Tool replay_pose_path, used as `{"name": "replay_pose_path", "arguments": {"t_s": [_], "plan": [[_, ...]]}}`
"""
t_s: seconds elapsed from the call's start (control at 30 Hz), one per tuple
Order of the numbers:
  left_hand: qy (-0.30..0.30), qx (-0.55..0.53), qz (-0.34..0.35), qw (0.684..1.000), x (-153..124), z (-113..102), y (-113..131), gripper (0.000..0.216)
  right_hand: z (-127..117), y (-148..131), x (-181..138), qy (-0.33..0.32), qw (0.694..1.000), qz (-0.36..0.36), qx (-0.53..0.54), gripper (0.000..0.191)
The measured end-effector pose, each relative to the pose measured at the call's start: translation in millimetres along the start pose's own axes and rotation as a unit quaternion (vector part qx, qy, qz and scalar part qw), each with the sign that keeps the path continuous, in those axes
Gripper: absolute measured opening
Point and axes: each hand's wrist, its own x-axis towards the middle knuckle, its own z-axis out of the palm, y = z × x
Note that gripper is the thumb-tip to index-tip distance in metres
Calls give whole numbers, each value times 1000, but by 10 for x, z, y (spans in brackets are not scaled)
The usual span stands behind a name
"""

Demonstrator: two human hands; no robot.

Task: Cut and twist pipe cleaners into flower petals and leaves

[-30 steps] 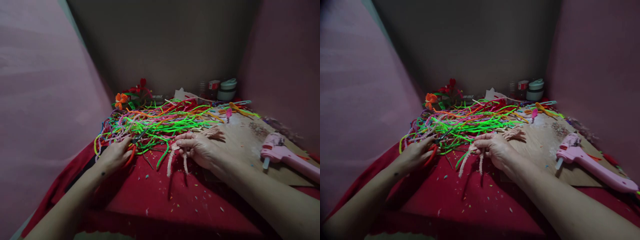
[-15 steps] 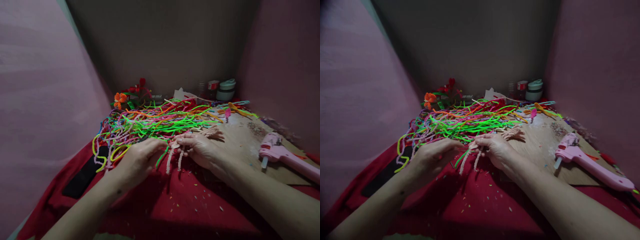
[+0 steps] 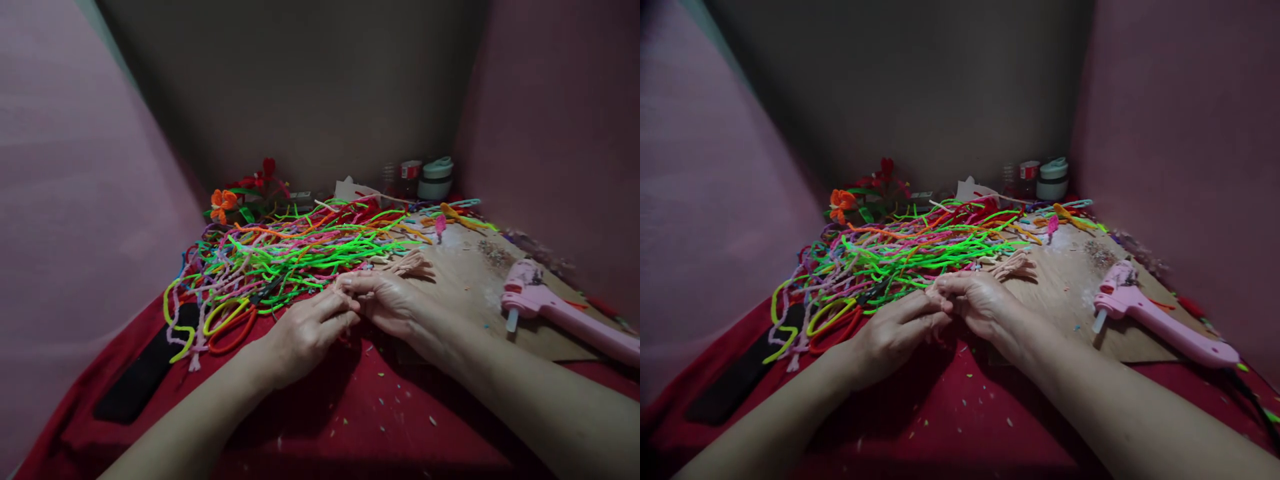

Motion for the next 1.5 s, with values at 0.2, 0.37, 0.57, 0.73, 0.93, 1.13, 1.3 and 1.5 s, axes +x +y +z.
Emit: {"name": "replay_pose_path", "arguments": {"t_s": [0.2,0.37,0.57,0.73,0.93,1.13,1.3,1.5], "plan": [[75,-105,-91,987,0,-3,41,22,43,-6,-20,52,997,-14,-61,2],[157,-221,-148,951,24,-37,36,16,124,-10,-64,107,983,-67,-134,8],[228,-419,-293,829,85,-30,27,14,170,-36,-104,109,968,-109,-201,6],[263,-488,-341,759,106,-65,-90,19,102,-22,-55,72,974,-118,-177,10],[115,-488,-382,776,97,-15,-110,23,120,-5,-67,48,978,-81,-185,14],[75,-591,-347,725,92,-57,-131,16,107,-17,-62,20,987,-64,-149,17],[57,-626,-323,707,76,-99,-164,15,112,-59,-78,2,990,-104,-98,34],[123,-624,-303,709,68,-87,-185,11,203,-53,-173,12,873,-309,-378,25]]}}
